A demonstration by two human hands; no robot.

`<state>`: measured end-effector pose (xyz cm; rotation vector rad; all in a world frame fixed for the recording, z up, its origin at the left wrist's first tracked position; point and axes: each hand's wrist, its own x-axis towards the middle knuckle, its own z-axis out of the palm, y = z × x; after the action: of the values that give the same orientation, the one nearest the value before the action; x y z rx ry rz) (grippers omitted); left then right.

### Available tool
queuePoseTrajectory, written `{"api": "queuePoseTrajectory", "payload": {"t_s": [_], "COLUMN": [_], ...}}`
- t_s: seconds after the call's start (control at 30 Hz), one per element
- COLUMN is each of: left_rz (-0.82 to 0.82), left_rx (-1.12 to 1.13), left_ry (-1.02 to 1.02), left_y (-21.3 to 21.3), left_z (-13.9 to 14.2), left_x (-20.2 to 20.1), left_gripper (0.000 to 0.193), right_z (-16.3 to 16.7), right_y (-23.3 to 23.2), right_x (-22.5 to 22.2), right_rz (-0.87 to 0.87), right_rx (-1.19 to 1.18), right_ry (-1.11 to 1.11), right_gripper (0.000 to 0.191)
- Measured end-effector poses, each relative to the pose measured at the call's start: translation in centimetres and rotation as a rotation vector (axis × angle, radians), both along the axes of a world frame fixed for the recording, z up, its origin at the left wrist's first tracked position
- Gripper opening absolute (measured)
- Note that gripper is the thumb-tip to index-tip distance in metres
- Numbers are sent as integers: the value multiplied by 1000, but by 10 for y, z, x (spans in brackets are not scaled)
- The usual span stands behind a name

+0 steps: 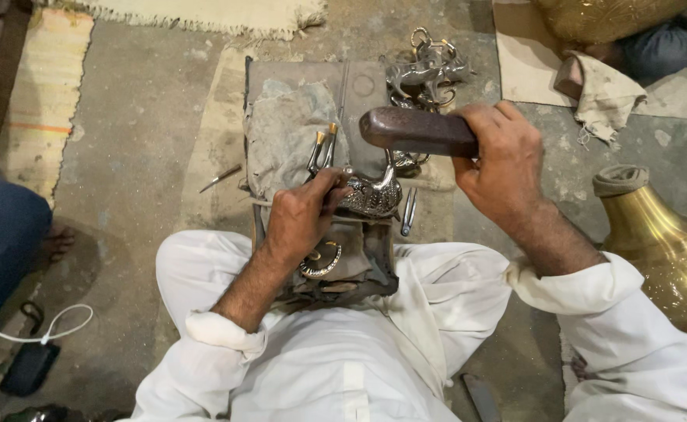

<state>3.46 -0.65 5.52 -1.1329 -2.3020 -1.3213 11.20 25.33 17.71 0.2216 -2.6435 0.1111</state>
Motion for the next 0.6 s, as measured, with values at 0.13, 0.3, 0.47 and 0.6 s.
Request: {"api": "queuePoseTrajectory", "payload": {"t_s": [0.13, 0.3, 0.47, 0.6], "left_rz": [22, 0, -16, -27], "left_rx": [-119, -131, -54, -68], "left_ry": [-27, -6, 9, 48], "left_y": [-1, -2, 0, -5], "left_z": [-1, -2, 1, 7], "left_x": [0, -1, -1, 0], "left_gripper": [23, 29, 27, 30], "right_z": [0, -1, -2, -3], "right_y": [-1, -3, 1, 0], "right_x": [3, 8, 15, 20], "right_rz": [-9, -39, -12, -82], "right_rx": [39, 80, -225, 160], "right_ry": [-13, -13, 93, 3], "right_gripper": [35, 31, 25, 30]}}
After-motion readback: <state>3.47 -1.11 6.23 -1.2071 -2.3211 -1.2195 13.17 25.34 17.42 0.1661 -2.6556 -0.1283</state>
